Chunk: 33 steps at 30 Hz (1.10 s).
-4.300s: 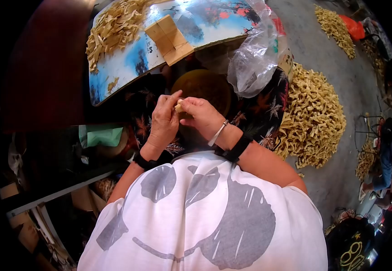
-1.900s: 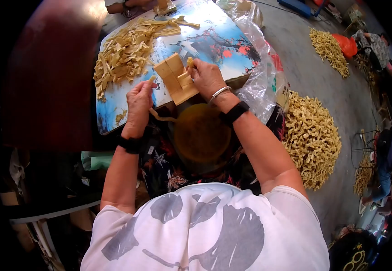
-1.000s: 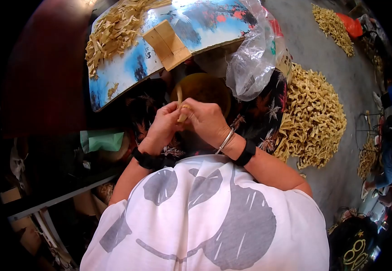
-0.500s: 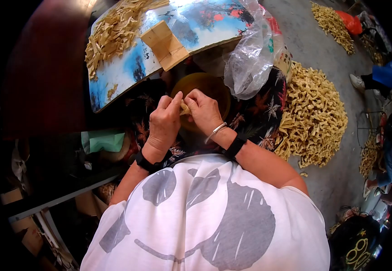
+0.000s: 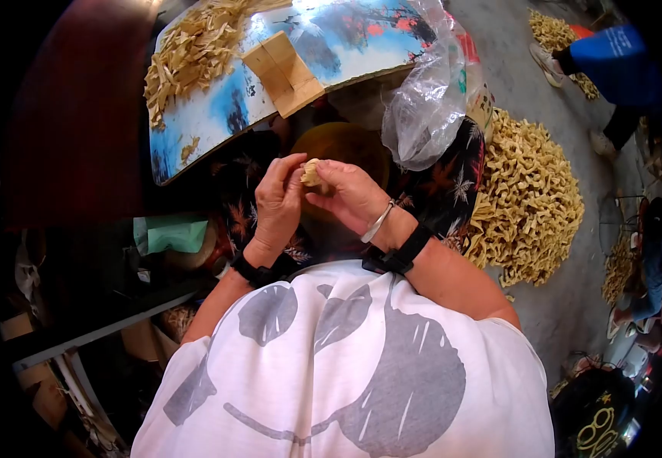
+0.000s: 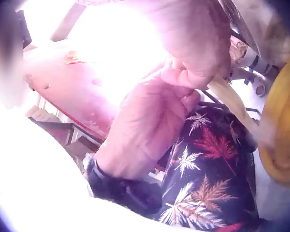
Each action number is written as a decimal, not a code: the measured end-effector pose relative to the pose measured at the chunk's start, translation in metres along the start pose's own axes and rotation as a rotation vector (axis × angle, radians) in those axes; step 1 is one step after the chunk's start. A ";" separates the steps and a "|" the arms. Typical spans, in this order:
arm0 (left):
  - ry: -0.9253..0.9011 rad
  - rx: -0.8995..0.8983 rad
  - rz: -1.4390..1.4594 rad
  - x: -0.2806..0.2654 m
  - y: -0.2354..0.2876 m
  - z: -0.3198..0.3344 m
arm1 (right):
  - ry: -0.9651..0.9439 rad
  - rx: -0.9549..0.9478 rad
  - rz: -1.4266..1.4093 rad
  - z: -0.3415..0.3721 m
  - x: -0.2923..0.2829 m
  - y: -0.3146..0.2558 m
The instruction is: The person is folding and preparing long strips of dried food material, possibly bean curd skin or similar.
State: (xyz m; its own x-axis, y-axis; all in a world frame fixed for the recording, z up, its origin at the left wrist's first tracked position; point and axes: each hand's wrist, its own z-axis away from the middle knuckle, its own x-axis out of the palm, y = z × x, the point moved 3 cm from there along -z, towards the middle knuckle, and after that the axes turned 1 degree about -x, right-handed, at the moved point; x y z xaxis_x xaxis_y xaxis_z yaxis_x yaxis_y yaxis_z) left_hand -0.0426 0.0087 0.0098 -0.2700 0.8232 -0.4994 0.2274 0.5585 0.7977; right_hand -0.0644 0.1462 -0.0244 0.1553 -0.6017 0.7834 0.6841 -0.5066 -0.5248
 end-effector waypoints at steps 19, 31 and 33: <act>-0.004 -0.572 0.959 0.003 -0.007 0.014 | 0.282 -0.832 1.373 0.014 0.033 -0.013; -0.402 -0.661 0.792 -0.005 -0.012 0.016 | 0.230 -0.688 1.250 -0.009 0.024 -0.032; -0.343 -0.609 0.603 -0.008 -0.011 0.015 | 0.277 -0.676 1.282 -0.009 0.023 -0.032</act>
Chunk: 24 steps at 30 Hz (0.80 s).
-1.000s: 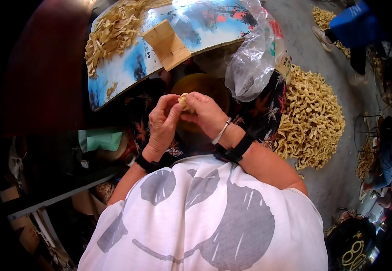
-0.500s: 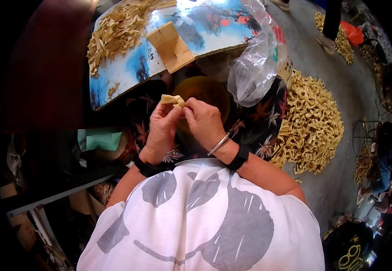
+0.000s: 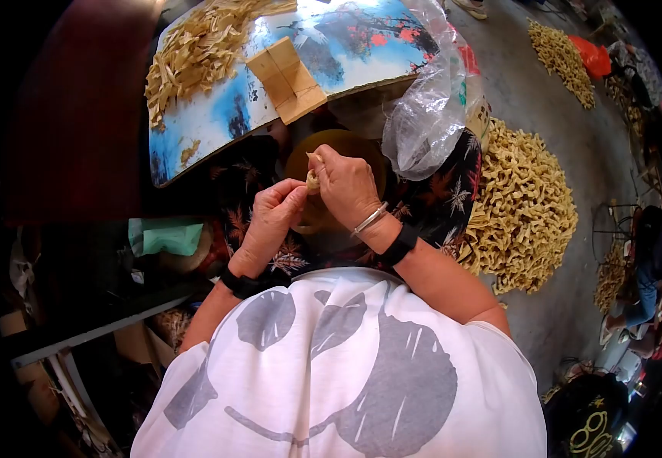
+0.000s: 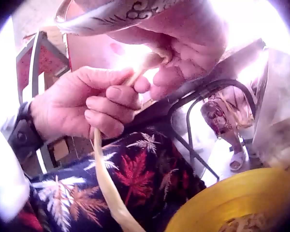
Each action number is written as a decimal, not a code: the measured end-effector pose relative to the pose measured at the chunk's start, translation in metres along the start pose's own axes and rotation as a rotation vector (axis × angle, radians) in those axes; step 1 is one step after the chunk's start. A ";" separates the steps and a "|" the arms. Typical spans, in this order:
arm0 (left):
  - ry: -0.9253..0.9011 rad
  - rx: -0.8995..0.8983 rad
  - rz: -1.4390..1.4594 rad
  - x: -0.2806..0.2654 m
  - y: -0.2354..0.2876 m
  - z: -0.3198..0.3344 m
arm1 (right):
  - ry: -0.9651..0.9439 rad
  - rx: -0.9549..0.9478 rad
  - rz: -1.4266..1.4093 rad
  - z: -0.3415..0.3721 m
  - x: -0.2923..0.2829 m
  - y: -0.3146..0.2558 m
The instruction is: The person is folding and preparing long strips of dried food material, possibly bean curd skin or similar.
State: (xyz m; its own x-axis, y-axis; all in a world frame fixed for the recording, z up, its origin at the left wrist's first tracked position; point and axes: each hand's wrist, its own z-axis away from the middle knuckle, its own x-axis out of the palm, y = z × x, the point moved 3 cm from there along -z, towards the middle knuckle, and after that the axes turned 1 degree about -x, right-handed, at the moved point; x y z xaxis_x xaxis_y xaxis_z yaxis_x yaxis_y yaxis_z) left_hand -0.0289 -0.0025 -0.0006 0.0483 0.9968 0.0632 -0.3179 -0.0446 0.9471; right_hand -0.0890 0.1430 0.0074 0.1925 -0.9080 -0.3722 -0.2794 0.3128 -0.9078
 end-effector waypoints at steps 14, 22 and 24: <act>0.044 -0.038 -0.131 -0.034 -0.002 0.010 | -0.360 0.473 -0.687 0.006 -0.010 0.011; 0.165 0.375 -0.408 -0.039 0.037 -0.026 | -0.237 0.252 -0.501 -0.049 -0.022 -0.003; 0.284 0.397 -0.497 -0.044 0.068 -0.046 | -0.123 0.064 -0.333 -0.079 -0.026 -0.010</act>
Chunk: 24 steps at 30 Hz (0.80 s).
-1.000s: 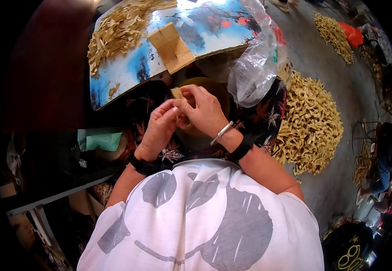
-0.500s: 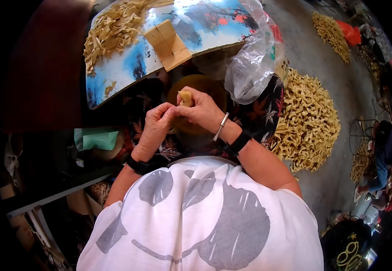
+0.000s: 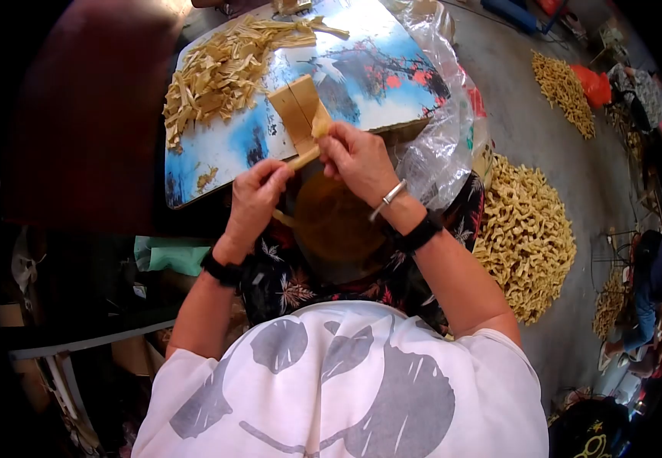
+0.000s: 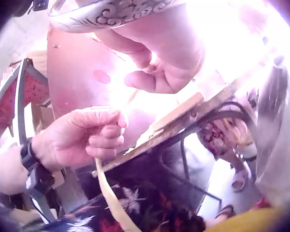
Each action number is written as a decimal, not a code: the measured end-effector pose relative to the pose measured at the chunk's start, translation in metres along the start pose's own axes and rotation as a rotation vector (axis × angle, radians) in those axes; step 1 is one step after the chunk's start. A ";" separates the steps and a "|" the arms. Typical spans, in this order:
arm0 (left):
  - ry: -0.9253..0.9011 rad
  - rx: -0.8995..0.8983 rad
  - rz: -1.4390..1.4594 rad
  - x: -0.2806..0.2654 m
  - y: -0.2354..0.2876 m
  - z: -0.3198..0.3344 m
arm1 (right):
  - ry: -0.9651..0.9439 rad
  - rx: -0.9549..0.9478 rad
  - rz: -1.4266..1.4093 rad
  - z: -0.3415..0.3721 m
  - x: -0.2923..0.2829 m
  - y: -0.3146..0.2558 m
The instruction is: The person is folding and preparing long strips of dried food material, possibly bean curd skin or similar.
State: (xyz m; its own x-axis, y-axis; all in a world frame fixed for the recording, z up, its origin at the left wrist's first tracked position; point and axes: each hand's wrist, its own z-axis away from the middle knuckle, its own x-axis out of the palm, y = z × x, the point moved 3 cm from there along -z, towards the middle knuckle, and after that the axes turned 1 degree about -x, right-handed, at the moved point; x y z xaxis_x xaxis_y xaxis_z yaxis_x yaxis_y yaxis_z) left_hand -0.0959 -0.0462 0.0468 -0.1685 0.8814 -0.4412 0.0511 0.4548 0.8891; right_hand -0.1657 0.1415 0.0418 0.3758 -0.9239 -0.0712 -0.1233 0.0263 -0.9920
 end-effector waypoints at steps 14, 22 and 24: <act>0.261 -0.020 -0.027 0.002 -0.036 -0.091 | 0.262 -0.369 0.818 -0.087 -0.002 0.028; -0.047 -0.203 0.648 0.011 0.013 -0.030 | 0.016 -0.115 0.348 -0.020 -0.001 -0.004; -0.155 -0.218 0.699 0.022 0.017 -0.011 | -0.041 -0.145 0.297 0.008 0.012 -0.011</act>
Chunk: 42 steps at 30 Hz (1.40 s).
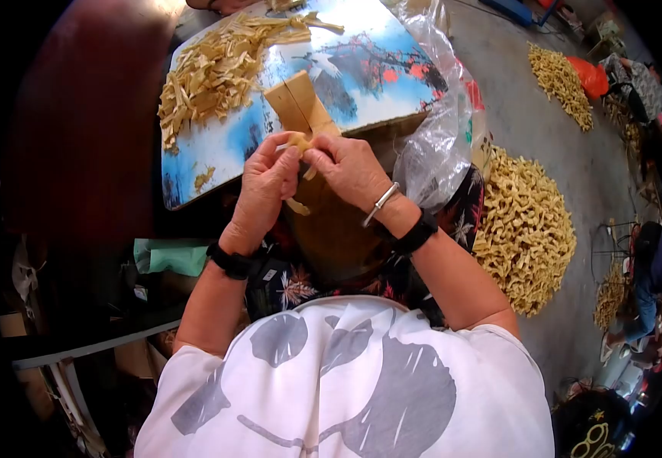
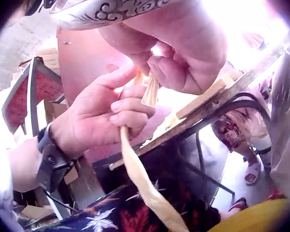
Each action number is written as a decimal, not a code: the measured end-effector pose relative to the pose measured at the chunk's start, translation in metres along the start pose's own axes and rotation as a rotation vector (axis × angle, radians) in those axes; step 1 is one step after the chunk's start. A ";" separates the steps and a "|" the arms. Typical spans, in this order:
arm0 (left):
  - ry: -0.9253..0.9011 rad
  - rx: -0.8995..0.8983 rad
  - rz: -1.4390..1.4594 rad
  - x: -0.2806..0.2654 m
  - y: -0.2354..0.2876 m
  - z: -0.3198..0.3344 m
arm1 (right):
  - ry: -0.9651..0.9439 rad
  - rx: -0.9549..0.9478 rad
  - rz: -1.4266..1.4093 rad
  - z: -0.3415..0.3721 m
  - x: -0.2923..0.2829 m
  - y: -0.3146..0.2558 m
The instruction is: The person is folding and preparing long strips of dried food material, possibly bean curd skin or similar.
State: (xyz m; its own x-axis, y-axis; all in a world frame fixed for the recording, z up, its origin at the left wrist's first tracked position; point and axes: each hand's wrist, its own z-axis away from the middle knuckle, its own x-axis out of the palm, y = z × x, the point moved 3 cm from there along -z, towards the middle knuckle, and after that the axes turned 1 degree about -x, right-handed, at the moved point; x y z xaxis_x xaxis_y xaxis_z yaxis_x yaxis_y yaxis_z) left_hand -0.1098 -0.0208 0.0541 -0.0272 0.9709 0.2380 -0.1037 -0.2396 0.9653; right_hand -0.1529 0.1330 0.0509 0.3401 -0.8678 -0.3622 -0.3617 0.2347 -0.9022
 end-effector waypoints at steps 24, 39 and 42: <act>0.045 -0.028 -0.072 0.011 -0.060 0.059 | 0.127 -0.035 0.052 0.063 0.026 0.017; 0.020 -0.168 -0.404 0.000 -0.077 0.065 | 0.181 -0.158 0.083 0.110 0.028 0.004; 0.022 0.362 -0.960 0.013 -0.059 0.070 | 0.161 0.198 -0.284 0.107 0.033 0.015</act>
State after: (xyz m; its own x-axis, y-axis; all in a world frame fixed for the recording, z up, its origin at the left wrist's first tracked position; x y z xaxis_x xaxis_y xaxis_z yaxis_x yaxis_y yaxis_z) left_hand -0.0342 0.0061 0.0083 -0.1093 0.7516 -0.6505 0.2146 0.6568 0.7229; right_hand -0.0542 0.1549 0.0000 0.2564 -0.9645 -0.0638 -0.0924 0.0412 -0.9949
